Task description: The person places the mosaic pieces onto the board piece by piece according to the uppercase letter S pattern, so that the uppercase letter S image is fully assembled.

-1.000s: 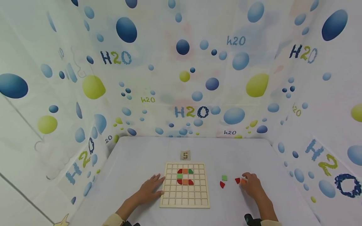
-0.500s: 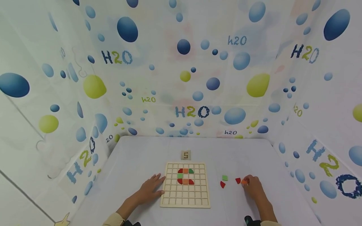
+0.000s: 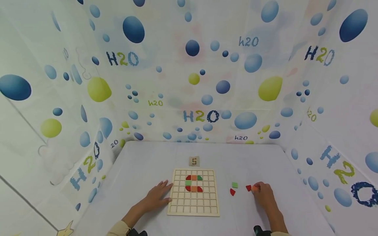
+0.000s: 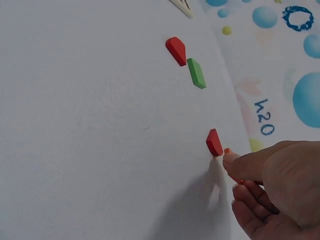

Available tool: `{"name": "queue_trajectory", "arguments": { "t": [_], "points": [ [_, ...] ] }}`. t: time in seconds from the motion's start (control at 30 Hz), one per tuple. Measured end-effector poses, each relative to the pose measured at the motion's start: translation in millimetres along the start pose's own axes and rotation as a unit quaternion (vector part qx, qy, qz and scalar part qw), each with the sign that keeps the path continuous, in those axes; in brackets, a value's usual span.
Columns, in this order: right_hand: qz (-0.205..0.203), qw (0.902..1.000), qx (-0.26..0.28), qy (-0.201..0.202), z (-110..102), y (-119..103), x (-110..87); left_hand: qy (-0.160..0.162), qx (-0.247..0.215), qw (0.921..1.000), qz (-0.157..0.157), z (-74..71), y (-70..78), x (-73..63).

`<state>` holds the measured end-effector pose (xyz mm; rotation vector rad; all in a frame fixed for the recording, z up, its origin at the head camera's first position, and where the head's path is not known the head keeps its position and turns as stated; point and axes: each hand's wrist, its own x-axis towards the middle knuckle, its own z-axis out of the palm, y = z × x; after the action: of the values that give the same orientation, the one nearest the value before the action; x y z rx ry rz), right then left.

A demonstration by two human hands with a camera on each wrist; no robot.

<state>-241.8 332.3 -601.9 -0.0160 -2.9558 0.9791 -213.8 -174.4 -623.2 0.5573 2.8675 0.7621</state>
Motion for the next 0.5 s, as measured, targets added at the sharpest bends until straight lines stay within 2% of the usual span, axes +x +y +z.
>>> {"name": "queue_trajectory", "arguments": {
  "t": [0.23, 0.37, 0.5],
  "points": [
    [0.006, 0.9990, 0.020, 0.040, 4, -21, 3.8, -0.015, 0.007, 0.9998, -0.009, -7.0, 6.1, -0.2],
    [-0.013, 0.9985, 0.034, 0.042, 11, -39, 5.0, -0.013, 0.004, 0.9999, -0.010, -6.4, 6.2, 0.0],
    [-0.036, 0.9984, 0.030, 0.032, 26, -57, 5.2, -0.009, 0.000, 0.9999, -0.007, -5.0, 5.4, -1.7]
  ]
}}
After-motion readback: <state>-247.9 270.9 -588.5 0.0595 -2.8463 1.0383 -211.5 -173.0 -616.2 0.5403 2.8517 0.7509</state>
